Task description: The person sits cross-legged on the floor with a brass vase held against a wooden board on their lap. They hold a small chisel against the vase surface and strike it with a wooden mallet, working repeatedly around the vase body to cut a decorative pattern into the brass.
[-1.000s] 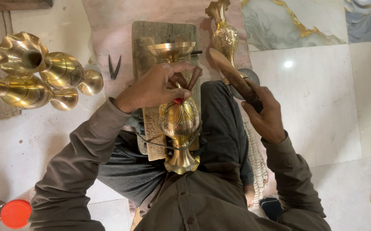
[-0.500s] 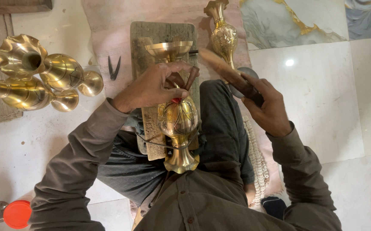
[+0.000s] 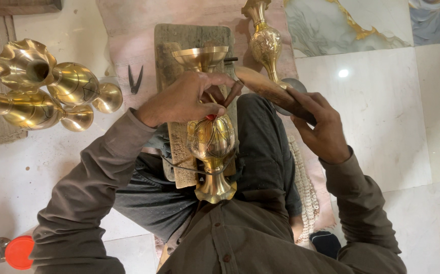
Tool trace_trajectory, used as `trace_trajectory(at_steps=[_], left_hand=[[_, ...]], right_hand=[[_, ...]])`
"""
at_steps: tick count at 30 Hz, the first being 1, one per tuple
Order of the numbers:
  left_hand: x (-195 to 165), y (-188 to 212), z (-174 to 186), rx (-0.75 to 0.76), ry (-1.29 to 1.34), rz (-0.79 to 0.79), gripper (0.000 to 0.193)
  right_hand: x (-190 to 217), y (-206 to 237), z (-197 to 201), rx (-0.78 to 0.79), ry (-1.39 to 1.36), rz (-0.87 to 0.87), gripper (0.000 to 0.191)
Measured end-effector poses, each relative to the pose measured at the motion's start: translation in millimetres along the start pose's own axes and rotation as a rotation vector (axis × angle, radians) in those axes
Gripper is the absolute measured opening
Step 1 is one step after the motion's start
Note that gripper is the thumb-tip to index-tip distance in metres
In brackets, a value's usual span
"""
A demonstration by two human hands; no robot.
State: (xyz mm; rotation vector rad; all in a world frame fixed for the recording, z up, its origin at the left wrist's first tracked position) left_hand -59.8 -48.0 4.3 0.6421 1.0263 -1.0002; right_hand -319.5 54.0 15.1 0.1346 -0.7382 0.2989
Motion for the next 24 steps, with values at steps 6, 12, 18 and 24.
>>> trace_trajectory(at_steps=[6, 12, 18, 24], left_hand=[[3, -1, 0, 0.025, -0.009, 0.111, 0.057], [-2, -2, 1, 0.016, 0.007, 0.111, 0.059], [-1, -3, 1, 0.047, -0.025, 0.190, 0.059], [-3, -5, -1, 0.121, -0.063, 0.217, 0.057]], right_hand=[[-19, 4, -7, -0.044, -0.210, -0.095, 0.062], [-18, 1, -5, -0.015, -0.419, -0.058, 0.061], [-11, 0, -7, 0.015, -0.593, -0.084, 0.064], [-13, 6, -12, -0.051, -0.531, -0.028, 0.061]])
Point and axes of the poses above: each hand's wrist, its own y-axis away from the middle knuckle, its own z-axis out of the back of the hand, x = y × z, the point moved 6 cm from there along -y, towards the middle knuckle, and after that the axes turned 12 degrees about x, right-handed, at the moved point
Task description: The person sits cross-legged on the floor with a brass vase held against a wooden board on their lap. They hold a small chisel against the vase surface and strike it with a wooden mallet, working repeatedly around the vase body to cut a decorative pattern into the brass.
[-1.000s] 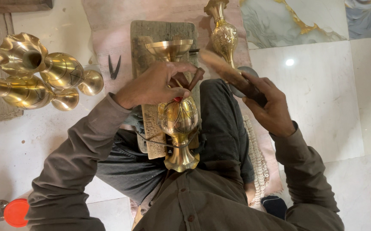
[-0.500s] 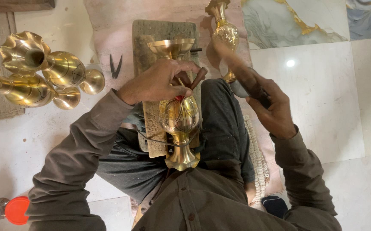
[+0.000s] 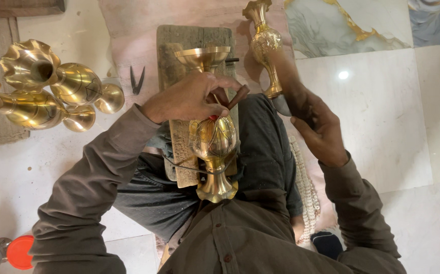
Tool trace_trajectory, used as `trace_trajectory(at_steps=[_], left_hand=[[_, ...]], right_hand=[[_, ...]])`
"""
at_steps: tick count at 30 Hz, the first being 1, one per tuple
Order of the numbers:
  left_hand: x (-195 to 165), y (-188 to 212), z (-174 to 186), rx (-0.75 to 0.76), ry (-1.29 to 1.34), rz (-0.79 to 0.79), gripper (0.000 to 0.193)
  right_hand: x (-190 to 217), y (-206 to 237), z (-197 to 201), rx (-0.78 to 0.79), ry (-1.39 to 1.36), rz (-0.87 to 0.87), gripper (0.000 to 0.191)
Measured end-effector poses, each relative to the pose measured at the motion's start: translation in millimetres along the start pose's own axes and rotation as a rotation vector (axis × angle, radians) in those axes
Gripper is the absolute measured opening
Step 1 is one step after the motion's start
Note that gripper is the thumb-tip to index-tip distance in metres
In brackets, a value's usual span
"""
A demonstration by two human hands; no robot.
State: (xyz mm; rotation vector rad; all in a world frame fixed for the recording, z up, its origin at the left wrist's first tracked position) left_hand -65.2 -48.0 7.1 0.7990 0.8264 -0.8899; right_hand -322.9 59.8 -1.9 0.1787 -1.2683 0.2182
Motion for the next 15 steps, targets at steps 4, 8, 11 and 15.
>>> trace_trajectory(at_steps=[4, 8, 11, 15], left_hand=[[0, -1, -2, 0.042, 0.062, -0.029, 0.051], [-2, -3, -3, 0.056, 0.028, -0.125, 0.053], [-3, -8, -3, 0.087, -0.012, -0.157, 0.054], [2, -14, -5, 0.143, -0.024, -0.117, 0.055]], right_hand=[[2, 12, -1, -0.077, 0.276, 0.074, 0.057], [-1, 25, -5, -0.151, 0.325, 0.024, 0.048], [2, 33, -11, -0.147, 0.414, 0.030, 0.053], [-6, 41, -20, -0.185, 0.252, -0.041, 0.042]])
Point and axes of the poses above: each hand's wrist, its own y-axis away from the middle knuckle, its own z-axis out of the back of the hand, x = y × z, the point moved 6 cm from there along -y, towards the middle knuckle, and after that the axes turned 12 degrees about x, right-handed, at the moved point
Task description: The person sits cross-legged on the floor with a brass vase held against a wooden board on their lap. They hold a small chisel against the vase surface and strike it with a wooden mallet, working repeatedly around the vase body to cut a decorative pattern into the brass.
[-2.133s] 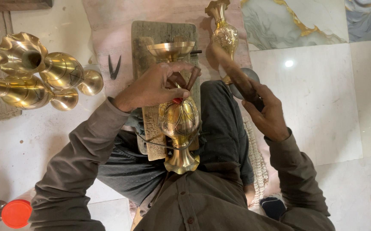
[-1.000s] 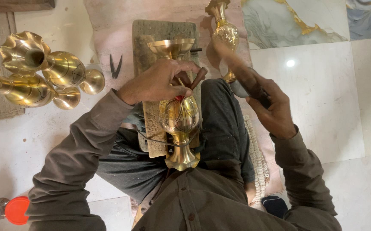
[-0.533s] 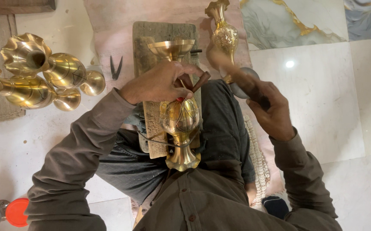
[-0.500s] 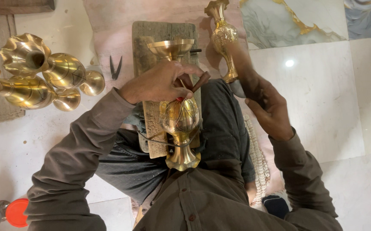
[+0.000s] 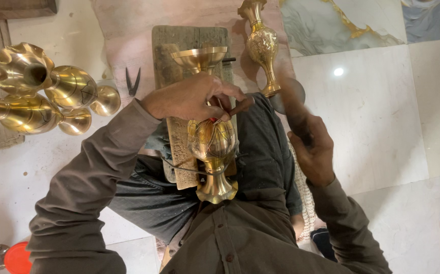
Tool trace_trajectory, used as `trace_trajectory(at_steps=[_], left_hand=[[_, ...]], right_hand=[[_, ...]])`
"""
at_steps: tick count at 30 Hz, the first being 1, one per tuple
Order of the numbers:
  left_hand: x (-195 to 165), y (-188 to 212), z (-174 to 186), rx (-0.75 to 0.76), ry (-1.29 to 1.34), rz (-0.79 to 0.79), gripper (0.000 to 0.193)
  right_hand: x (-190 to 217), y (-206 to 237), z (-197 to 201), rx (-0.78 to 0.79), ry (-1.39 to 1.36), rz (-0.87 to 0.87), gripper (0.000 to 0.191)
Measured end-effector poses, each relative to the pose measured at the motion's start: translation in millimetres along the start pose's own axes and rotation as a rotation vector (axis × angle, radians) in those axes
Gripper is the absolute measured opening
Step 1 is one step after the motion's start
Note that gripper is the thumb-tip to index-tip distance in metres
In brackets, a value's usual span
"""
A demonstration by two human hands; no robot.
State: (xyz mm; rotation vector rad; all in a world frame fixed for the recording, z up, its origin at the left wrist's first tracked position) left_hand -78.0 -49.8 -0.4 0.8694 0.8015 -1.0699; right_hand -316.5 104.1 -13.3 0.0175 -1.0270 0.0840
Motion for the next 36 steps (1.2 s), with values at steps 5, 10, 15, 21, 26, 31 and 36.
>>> trace_trajectory(at_steps=[5, 10, 15, 21, 26, 31, 36], left_hand=[[-3, -2, -2, 0.063, 0.023, -0.091, 0.048], [-3, -7, -4, 0.168, 0.054, -0.136, 0.046], [-3, -12, -6, 0.248, 0.038, -0.155, 0.049], [-5, -14, -7, 0.333, 0.027, -0.125, 0.045], [-8, -12, -7, 0.334, 0.045, -0.180, 0.044], [-11, -5, 2, 0.195, 0.179, -0.316, 0.045], [-2, -4, 2, 0.169, 0.091, -0.157, 0.048]], right_hand=[[5, 14, -3, -0.085, 0.101, 0.100, 0.055], [8, 25, -8, -0.133, 0.301, 0.155, 0.052], [10, 41, -13, -0.268, 0.412, 0.226, 0.050], [10, 53, -18, -0.292, 0.643, 0.238, 0.053], [8, 57, -19, -0.293, 0.496, 0.243, 0.057], [-5, 53, -19, -0.232, 0.249, 0.070, 0.061], [-6, 43, -40, 0.086, 0.518, 0.013, 0.072]])
Point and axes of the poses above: each hand's wrist, its own y-axis away from the middle knuckle, its own z-axis out of the back of the hand, x = y × z, the point moved 6 cm from there along -y, towards the middle knuckle, and after that the axes turned 12 degrees about x, right-handed, at the moved point
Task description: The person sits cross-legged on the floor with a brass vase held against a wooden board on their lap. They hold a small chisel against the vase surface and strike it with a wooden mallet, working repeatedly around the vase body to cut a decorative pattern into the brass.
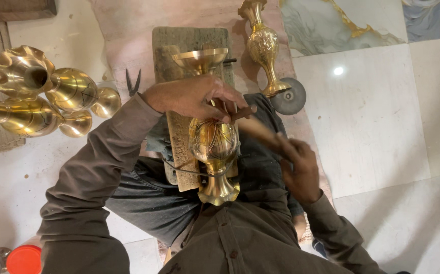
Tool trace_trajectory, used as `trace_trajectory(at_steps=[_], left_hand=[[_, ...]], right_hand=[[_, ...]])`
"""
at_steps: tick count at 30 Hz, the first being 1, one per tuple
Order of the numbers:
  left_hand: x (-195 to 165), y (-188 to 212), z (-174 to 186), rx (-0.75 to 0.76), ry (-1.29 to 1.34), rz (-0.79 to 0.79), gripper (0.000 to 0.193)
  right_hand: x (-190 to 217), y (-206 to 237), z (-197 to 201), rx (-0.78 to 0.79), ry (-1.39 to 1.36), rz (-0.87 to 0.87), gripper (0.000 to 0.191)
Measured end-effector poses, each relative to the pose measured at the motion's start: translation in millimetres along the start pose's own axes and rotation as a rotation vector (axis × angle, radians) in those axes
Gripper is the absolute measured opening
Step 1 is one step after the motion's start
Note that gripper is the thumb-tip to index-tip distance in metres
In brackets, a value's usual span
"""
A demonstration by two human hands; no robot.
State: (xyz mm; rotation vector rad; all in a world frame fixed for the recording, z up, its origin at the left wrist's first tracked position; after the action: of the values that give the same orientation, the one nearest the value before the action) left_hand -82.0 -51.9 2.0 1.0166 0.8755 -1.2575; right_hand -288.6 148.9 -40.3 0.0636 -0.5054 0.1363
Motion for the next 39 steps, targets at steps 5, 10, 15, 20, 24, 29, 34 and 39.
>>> trace_trajectory(at_steps=[5, 10, 15, 20, 24, 29, 34, 39], left_hand=[[-4, -2, 1, 0.015, -0.004, -0.019, 0.049], [-3, -4, 0, 0.033, -0.044, 0.060, 0.050], [-2, -6, -1, 0.062, -0.058, 0.062, 0.047], [1, -6, -2, 0.041, -0.055, 0.036, 0.044], [2, -3, -1, 0.015, -0.080, -0.009, 0.046], [7, -1, -2, -0.112, -0.144, 0.061, 0.042], [3, 9, -4, -0.250, -0.169, 0.079, 0.036], [-4, 25, -7, -0.406, -0.120, 0.157, 0.032]], right_hand=[[4, -4, -2, -0.025, -0.167, 0.020, 0.070], [-3, -6, 6, -0.016, -0.155, 0.015, 0.071], [-17, -3, 21, -0.187, -0.374, -0.027, 0.051], [-8, -3, 31, -0.267, -0.235, 0.132, 0.054], [-21, -10, 32, -0.266, -0.376, 0.053, 0.054], [-31, -25, 34, -0.188, -0.438, 0.065, 0.057], [-21, -47, 53, -0.129, -0.262, 0.163, 0.059], [-6, -81, 74, 0.081, -0.058, 0.165, 0.059]])
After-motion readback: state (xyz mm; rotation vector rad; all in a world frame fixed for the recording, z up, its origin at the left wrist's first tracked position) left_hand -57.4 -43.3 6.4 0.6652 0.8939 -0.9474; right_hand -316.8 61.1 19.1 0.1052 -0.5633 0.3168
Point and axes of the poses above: each hand's wrist, its own y-axis away from the middle knuckle, its own z-axis out of the back of the hand, x = y × z, the point moved 6 cm from there along -y, towards the middle knuckle, and after that the axes turned 12 degrees about x, right-handed, at the moved point
